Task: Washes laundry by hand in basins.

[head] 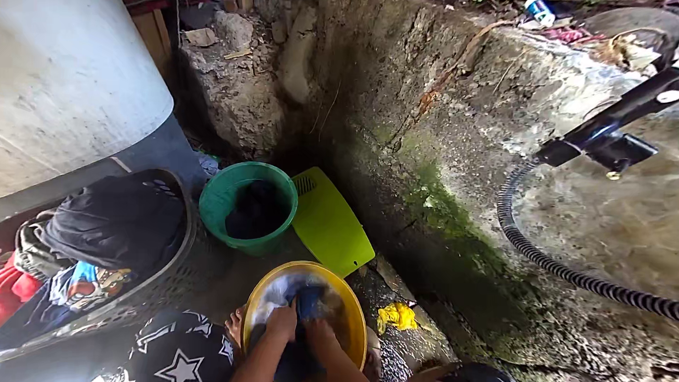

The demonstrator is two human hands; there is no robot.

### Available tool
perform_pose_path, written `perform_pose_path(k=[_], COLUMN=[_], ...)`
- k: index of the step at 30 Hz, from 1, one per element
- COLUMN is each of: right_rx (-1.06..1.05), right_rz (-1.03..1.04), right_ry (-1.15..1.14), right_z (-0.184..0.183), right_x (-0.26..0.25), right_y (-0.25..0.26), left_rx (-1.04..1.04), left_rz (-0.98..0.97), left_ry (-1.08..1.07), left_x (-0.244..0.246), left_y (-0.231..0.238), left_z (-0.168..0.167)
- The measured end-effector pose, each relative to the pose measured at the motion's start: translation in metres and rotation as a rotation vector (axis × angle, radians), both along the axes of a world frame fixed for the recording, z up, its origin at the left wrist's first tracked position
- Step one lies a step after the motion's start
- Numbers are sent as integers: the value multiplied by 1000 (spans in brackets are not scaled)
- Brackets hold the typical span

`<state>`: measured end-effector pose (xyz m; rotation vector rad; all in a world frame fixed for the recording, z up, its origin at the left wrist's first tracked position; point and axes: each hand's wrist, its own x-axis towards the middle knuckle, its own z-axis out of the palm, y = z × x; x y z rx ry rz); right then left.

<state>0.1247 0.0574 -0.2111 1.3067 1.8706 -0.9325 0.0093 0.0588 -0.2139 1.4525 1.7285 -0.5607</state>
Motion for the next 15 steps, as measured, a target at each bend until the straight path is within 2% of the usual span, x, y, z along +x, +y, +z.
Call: perform_pose_path(k=[3,5,8,10,12,13,14,15], right_rx=[-21,-80,-97,-112,-201,-222,-229,-227], right_rz=[9,-5,-93,-215,-201,-185,-174,-146], right_ry=[59,52,109,114,48,24,10,0], right_z=[4,-1,-15,-4,9,4,-3,-4], right_x=[4,4,7,7,3,2,2,1], right_y=[10,19,20,15,20,21,21,20], left_rx=[-146,-245,-277,-161,-22,-40,-19,157], left_rz=[83,79,104,227,390,420,465,522], left_ry=[-77,-74,-80,-116,-136,-155,-130,-18], left_x=[0,1,1,-4,-9,-11,-13,-16], left_y=[4,10,11,-7,-27,-27,-32,-50], left_z=[3,-10,-35,-54,-42,-32,-35,-56])
